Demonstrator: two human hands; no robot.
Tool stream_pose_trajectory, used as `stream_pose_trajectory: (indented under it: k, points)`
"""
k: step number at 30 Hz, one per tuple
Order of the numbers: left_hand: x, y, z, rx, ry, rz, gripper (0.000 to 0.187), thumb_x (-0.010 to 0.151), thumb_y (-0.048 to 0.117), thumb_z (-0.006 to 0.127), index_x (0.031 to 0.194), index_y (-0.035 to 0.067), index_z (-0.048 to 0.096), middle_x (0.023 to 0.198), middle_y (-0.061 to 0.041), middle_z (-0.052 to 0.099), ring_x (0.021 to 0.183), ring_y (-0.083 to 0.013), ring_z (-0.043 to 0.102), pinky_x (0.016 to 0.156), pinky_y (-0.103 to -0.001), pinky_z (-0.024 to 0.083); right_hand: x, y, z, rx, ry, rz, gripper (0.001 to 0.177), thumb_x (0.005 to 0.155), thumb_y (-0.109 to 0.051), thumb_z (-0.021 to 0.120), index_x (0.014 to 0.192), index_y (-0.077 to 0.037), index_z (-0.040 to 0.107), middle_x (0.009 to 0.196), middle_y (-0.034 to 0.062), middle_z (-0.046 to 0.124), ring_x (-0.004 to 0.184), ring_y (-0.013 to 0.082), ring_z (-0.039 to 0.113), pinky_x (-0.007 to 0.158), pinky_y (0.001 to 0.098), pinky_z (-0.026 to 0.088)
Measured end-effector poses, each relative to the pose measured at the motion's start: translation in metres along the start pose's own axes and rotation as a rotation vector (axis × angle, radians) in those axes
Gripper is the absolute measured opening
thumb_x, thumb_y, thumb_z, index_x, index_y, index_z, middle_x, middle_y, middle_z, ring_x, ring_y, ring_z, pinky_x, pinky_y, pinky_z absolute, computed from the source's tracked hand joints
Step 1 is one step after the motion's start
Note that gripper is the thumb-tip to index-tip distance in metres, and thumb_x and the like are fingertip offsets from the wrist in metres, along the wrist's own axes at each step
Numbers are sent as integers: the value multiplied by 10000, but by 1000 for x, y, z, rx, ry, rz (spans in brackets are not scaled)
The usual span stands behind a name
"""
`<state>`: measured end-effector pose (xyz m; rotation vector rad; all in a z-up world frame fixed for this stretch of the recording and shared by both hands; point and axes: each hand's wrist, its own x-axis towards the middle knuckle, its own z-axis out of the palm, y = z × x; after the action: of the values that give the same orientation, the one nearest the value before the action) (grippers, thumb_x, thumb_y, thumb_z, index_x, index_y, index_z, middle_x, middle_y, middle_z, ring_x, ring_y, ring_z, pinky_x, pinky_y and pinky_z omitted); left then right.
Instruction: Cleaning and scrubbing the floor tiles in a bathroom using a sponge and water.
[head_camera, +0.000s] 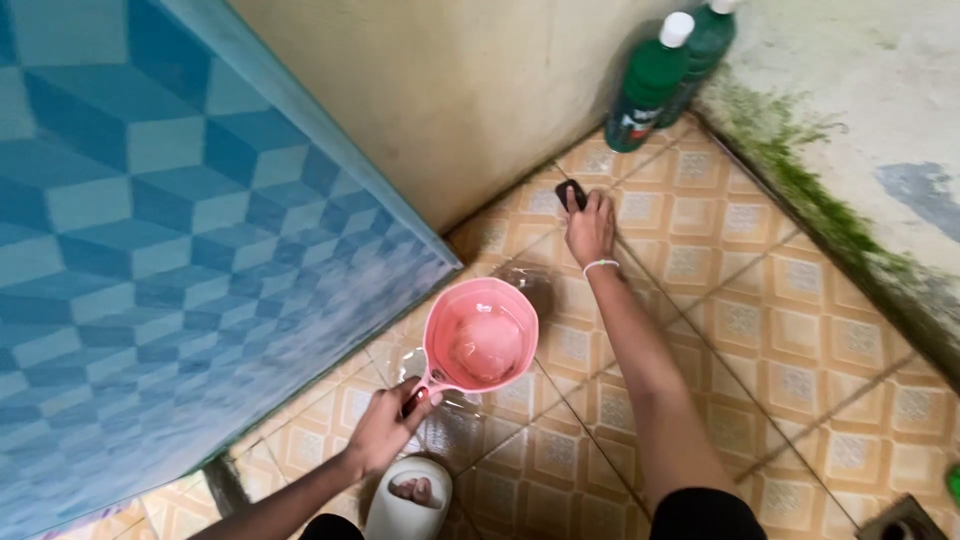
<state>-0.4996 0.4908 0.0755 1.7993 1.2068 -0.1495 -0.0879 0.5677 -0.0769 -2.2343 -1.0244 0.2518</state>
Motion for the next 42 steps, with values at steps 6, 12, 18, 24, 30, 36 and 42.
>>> stream_pose_trajectory:
  k: [6,12,18,24,30,36,42]
  points:
    - [-2,-21,4,-88,45,11,437,951,418,637,1032,-9,681,658,-181,632,577,-267,537,623,-412,472,-26,27,81,-699,-7,-893,398,883,-121,661,1280,-140,644,1289,166,593,1201,363,562,968,396,557]
    - [-7,-25,5,-130,110,36,427,939,397,653,1073,-8,676,680,-166,652,568,-238,571,621,-398,479,8,-19,51,-536,-171,-472,427,999,-228,630,1378,-38,581,1344,255,555,1180,393,542,901,470,536]
    - [-7,-31,11,-95,66,-24,458,959,431,644,998,-24,673,634,-186,587,567,-250,508,606,-411,458,-17,-34,89,-593,-59,-731,555,888,-306,624,1378,-51,572,1321,320,528,1198,447,515,1041,548,448]
    - [-8,-35,14,-68,65,27,463,955,428,652,973,-34,670,630,-182,592,552,-271,505,603,-412,456,9,-12,76,-511,-190,-431,522,1060,-350,533,1322,90,634,1396,319,547,1287,424,535,1148,502,449]
    - [-8,-30,11,-135,42,31,447,949,431,633,994,-11,671,641,-169,632,553,-260,557,613,-414,473,-24,-28,102,-559,-101,-847,467,973,-363,543,1266,-16,656,1386,297,544,1240,475,533,1066,544,463]
    - [-6,-29,17,-119,68,8,422,954,395,637,1023,-20,668,665,-188,627,589,-310,552,620,-441,472,3,-31,27,-48,-170,-37,464,1073,-384,482,1187,50,597,1215,289,614,1102,435,611,966,517,504]
    - [-4,-25,19,-175,108,23,420,951,401,613,1090,12,682,671,-186,632,591,-290,583,639,-428,478,-76,21,60,-528,23,-1007,510,969,-96,496,1468,-160,585,1167,199,573,1010,371,607,859,452,509]
